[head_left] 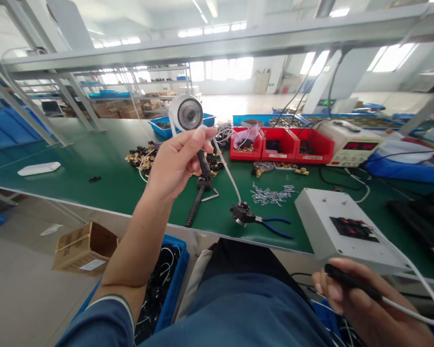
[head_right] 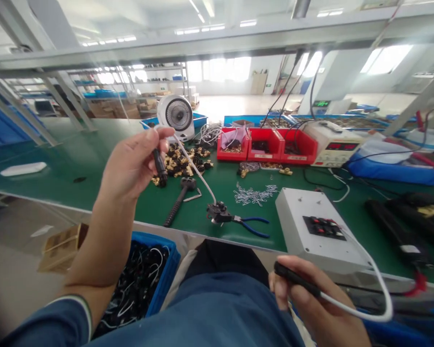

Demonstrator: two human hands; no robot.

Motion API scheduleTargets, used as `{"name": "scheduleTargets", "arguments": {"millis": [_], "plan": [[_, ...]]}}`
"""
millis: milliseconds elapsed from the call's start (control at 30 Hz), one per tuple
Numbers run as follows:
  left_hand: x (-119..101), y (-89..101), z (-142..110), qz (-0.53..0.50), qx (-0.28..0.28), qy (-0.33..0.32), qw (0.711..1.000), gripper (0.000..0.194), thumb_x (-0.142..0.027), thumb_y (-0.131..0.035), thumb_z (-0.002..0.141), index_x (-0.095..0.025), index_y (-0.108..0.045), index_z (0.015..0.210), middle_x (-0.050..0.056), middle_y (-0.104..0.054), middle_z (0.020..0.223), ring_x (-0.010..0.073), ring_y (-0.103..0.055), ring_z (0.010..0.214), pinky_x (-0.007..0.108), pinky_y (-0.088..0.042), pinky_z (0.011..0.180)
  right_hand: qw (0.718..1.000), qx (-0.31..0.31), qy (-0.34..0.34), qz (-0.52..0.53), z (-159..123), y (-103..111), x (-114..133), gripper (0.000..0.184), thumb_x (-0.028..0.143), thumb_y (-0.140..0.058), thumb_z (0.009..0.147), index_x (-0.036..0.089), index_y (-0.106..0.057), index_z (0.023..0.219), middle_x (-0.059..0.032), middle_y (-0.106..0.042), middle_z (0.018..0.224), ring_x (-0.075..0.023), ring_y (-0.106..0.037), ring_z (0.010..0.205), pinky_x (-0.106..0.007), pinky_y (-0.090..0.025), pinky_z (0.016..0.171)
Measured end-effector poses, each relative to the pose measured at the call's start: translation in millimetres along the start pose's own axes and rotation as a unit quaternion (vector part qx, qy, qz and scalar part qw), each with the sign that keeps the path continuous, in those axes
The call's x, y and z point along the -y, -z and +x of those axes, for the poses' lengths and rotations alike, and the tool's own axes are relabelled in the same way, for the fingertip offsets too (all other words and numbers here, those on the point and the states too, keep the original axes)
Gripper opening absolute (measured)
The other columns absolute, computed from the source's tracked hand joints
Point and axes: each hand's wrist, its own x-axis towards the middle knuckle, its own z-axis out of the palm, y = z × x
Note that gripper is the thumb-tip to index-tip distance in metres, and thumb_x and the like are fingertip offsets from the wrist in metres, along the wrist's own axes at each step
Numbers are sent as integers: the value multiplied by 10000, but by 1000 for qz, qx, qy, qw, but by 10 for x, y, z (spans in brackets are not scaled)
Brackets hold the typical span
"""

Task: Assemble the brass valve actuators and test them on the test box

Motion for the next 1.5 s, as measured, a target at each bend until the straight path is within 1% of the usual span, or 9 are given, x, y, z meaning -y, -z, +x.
{"name": "scheduleTargets", "arguments": {"millis": [100, 233, 400, 567, 700, 833, 1133, 1300, 1500], "plan": [[176, -250, -305, -64, 14, 67, 996, 273, -410, -809, 836, -153, -715, 850, -38, -614, 731, 2, -488, 437, 101, -416, 392, 998, 48, 13, 32, -50, -59, 102, 225, 451, -796, 843, 366, -797, 1052, -40, -700, 696, -181, -632, 610, -293, -547, 577], [312, -523, -666, -147, -3, 77, 986, 347, -425, -840, 802, -169, -608, 778, -53, -628, 780, 15, -549, 487, 119, -521, 469, 994, 69, 47, 67, -56, -121, 178, 181, 412, -748, 908, 375, -787, 1081, -10, -722, 782, -127, -648, 653, -232, -559, 652], [342, -792, -1104, -203, -1, 104, 974, 227, -361, -797, 864, -216, -622, 853, -47, -659, 884, 32, -656, 580, 148, -608, 607, 988, 61, 67, 122, -27, -251, 233, 178, 439, -764, 893, 344, -793, 1040, -3, -708, 744, -118, -633, 623, -230, -551, 627], [335, -933, -1419, -218, 2, 165, 962, 148, -277, -803, 861, -277, -662, 905, -48, -668, 975, 52, -717, 692, 158, -631, 720, 987, 54, 49, 144, -56, -325, 260, 178, 432, -784, 876, 320, -769, 1013, -5, -725, 739, -143, -646, 601, -245, -541, 543], [342, -971, -1508, -231, 24, 178, 956, 99, -262, -773, 888, -291, -688, 931, -45, -669, 985, 48, -721, 713, 139, -622, 753, 985, 54, 42, 158, -94, -341, 256, 188, 421, -795, 871, 287, -746, 995, -2, -737, 737, -138, -654, 579, -230, -524, 510], [357, -975, -1526, -224, 29, 176, 958, 101, -248, -765, 892, -298, -703, 955, -37, -678, 996, 56, -724, 747, 134, -623, 769, 984, 53, 33, 166, -119, -342, 249, 182, 415, -790, 882, 282, -742, 998, 7, -741, 734, -114, -661, 579, -200, -506, 517], [436, -963, -1559, -173, 30, 146, 974, 140, -198, -721, 918, -320, -712, 984, -25, -682, 1007, 83, -710, 835, 168, -633, 803, 994, 2, 16, 113, -95, -338, 276, 304, 492, -814, 835, 224, -717, 940, -2, -704, 655, -147, -649, 530, -252, -526, 490], [453, -966, -1570, -141, 17, 123, 982, 165, -174, -712, 915, -331, -709, 967, -25, -684, 1000, 95, -703, 841, 192, -635, 802, 992, 25, 17, 122, -107, -320, 245, 263, 462, -789, 870, 217, -733, 948, -4, -698, 641, -137, -645, 520, -235, -512, 474], [467, -1021, -1550, -84, 3, 79, 993, 138, -177, -737, 881, -311, -708, 893, -13, -693, 935, 122, -691, 772, 241, -637, 737, 993, 6, 48, 109, -119, -332, 217, 188, 395, -778, 896, 231, -746, 983, 1, -713, 671, -125, -651, 543, -213, -509, 482]]}}
